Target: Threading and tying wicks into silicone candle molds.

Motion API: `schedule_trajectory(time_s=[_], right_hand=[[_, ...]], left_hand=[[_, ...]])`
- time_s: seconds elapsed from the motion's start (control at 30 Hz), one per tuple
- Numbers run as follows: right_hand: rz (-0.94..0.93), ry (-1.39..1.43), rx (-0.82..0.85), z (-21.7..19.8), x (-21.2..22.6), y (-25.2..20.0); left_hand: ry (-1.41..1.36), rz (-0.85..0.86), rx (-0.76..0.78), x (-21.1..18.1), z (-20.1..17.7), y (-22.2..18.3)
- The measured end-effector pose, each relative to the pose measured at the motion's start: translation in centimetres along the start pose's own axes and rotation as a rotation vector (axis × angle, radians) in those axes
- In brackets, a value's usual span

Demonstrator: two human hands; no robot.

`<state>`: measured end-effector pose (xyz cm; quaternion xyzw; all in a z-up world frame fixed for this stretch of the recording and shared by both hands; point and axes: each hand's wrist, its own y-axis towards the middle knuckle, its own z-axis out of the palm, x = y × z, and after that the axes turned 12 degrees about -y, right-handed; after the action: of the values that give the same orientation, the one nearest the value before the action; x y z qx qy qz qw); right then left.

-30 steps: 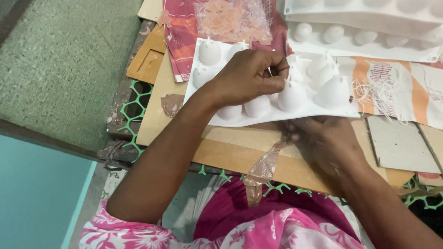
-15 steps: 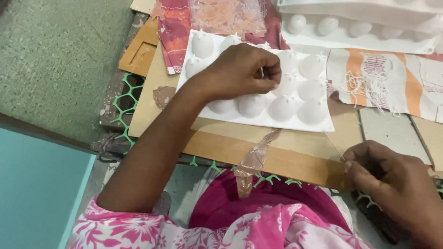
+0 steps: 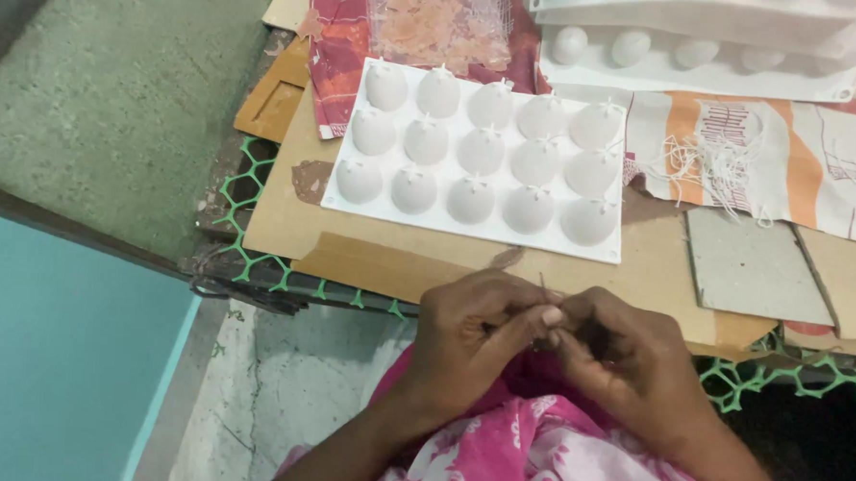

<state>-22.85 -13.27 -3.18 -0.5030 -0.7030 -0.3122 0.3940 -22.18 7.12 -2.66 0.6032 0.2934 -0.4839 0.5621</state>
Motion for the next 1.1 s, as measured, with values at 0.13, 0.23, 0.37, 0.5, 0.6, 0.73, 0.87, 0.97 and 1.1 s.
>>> schedule_trajectory(time_s=[0.13,0.23,0.37,0.5,0.6,0.73,0.87,0.97,1.1], right_hand=[[0.052,-0.348,0.034,-0.2,-0.3,-0.4],[0.004,-0.073,-0.016,-0.8,-0.7,-0.8],[0.132,-0.010,-0.247,-1.5,-0.3,-1.0],[0.035,0.129,-0.243,-1.5,-1.3,-1.6],[0.081,0.126,-0.265,-1.8,-1.2,-1.6],[0.123,0.014,-0.329,-2.8,0.3,-1.0],[-0.135,-0.442,-0.415,-2.8,4.0,1.4],[-0.217,-0.652,-0.483,-2.1,5.1,4.2],[-0.378,-0.953,-0.512,-1.3,4.4,8.3]], left_hand=[[-0.242,-0.159,-0.089,0.2,-0.3,0.0],[0.037,-0.084,-0.027,-0.1,-1.5,1.5],[0.916,0.541,0.101,0.5,-3.7,5.2],[1.172,0.627,0.388,1.5,-5.0,8.0],[1.252,0.677,0.487,2.4,-5.5,9.3],[1.201,0.745,0.401,2.7,-6.4,13.0],[0.765,0.241,0.238,3.2,-8.0,15.8],[0.594,0.082,0.170,3.5,-8.6,16.1],[0.557,0.067,0.150,4.1,-8.6,15.9]])
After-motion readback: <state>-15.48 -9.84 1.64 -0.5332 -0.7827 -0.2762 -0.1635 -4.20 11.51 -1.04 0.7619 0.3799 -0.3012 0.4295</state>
